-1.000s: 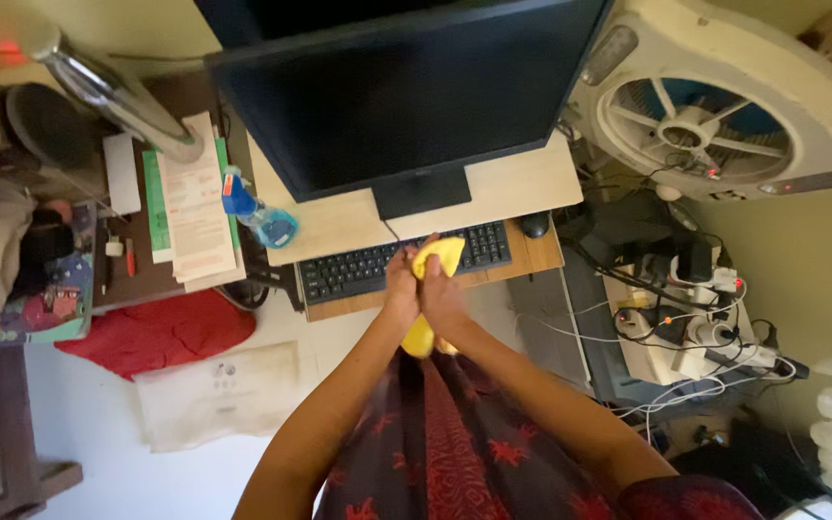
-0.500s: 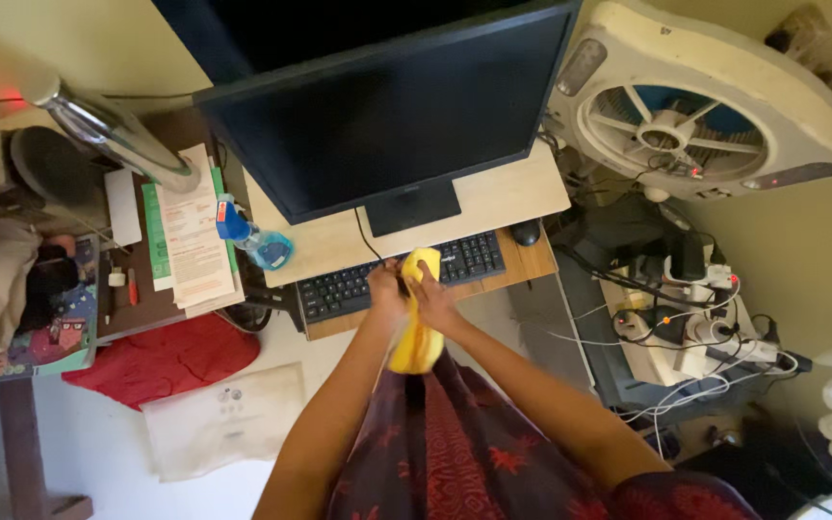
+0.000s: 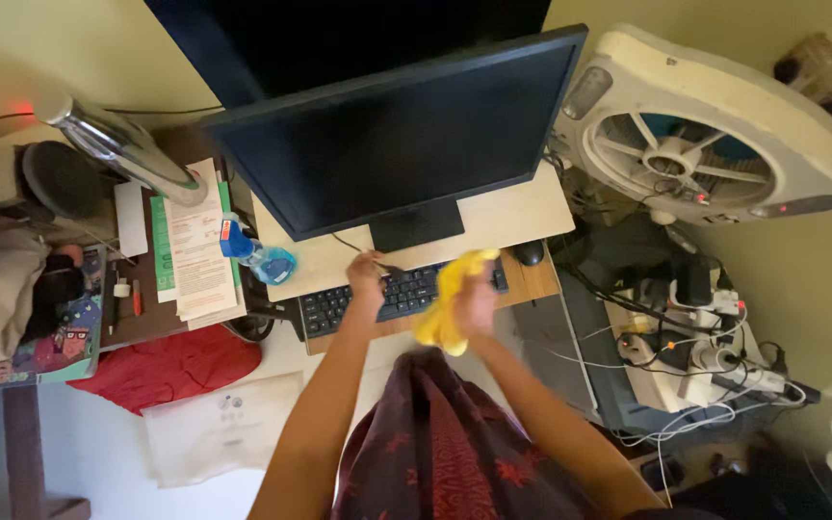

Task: The person cleans a computer monitor and the surrounding desk area using a yellow cloth. They wipe the screen, the monitor's frame, the desk surface, and the keyboard. The person also sprays a cleaning solution onto the cloth before wiping.

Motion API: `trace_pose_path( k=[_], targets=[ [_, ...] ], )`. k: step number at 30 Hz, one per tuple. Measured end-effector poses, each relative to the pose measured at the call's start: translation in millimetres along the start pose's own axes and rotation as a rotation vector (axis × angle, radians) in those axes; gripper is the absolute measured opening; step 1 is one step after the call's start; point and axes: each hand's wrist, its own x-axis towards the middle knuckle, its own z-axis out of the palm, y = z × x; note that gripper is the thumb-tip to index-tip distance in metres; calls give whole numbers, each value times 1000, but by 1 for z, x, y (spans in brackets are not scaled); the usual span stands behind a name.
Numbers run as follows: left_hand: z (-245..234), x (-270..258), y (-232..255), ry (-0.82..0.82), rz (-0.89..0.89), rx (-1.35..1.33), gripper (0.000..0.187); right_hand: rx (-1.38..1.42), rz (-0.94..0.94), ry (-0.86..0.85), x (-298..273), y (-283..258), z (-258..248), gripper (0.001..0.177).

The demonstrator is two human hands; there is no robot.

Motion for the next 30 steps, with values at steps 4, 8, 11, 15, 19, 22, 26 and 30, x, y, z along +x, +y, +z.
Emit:
trace_pose_path(
  k=[4,8,11,15,19,22,26,30],
  targets=[
    [-21,23,21,-8,-30,-282,28,114,163,-36,17,49,-28,46],
    [-35,30,24,-170,150,-356,30,42,479,-280,20,64,-33,48],
    [-33,42,27,-163,188,-447,26,214,414,-267,17,60,-21,44],
    [-29,69,34,-138,234,-533,15,153,372,-327,24,50,2,52],
    [-32,94,37,-411,94,-869,24,112,403,-383,38,42,12,49],
    [-25,114,42,-523,-2,-986,27,192,303,-346,57,30,16,49],
    [-12,132,55,-686,-138,-1133,31,163,524,-418,77,11,19,55],
    [4,134,74,-805,-259,-1219,35,-51,519,-485,95,5,27,61]
  ],
)
